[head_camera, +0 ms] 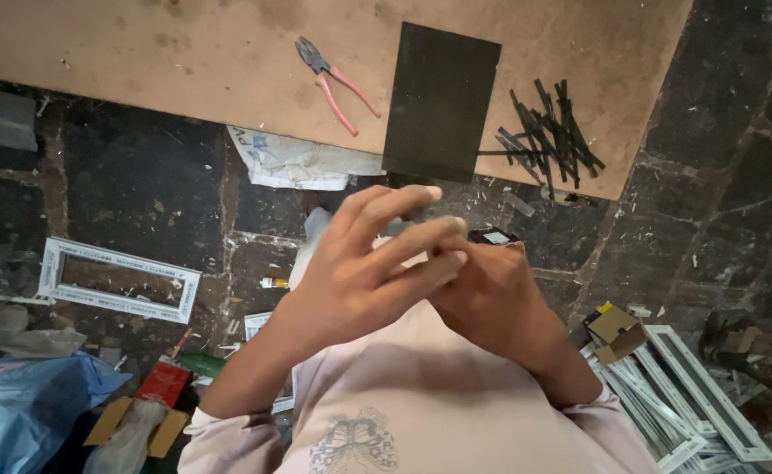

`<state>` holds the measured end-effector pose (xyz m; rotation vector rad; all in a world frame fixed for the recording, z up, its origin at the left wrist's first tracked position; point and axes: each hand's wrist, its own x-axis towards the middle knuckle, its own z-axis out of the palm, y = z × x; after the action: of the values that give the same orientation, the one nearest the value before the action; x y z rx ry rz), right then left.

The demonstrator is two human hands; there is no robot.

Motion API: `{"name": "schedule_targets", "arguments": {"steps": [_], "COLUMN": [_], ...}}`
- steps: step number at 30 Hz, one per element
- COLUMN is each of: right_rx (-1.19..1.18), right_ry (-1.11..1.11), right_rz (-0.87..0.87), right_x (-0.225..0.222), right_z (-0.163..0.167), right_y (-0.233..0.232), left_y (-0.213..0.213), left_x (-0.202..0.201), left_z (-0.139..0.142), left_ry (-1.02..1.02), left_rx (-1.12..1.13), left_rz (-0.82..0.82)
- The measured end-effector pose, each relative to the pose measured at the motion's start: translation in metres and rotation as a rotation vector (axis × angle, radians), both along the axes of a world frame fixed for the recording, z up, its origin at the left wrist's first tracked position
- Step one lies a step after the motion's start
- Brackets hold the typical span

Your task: The person holds a dark flexible sheet on the workbench with one hand and uses pink-handled pliers to snip it into thin strips, letting each cut strip fall onto the bench where a pile of cut strips accumulates. At the end the person sets the pliers down and handles a small piece with both hands.

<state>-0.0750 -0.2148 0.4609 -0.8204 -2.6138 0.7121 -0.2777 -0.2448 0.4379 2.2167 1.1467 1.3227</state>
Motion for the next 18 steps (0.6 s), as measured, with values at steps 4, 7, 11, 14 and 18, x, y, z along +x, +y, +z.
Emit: {"name": "schedule_targets", "arguments": {"steps": [4, 7, 11, 14, 18], "right_rx": [-0.006, -0.04, -0.094, -0.091, -0.107], "right_ry": [-0.083, -0.136, -0.145, -0.208, -0.1], "right_rz": [0.005, -0.001, 0.028, 0.031, 0.08], "right_x": [0.0022, 0.0036, 0.0057, 0.0067, 0.009], "right_z": [0.0015, -0.0001, -0.0026, -0.0049, -0.0069], "right_y": [-0.0028, -0.0035, -0.0044, -0.0055, -0.0062], "left_y": [-0.0009, -0.0009, -0.0013, -0.0023, -0.0031], "left_x": [0.002, 0.0025, 0.001, -0.0003, -0.0014], "left_z": [-0.0023, -0.0039, -0.0053, -0.0059, -0.0063], "left_ry": [0.034, 0.037, 0.044, 0.056, 0.059], "left_rx": [0.01, 0.007, 0.009, 0.041, 0.06], "left_rz": [-0.03, -0.049, -0.072, -0.088, -0.103]}}
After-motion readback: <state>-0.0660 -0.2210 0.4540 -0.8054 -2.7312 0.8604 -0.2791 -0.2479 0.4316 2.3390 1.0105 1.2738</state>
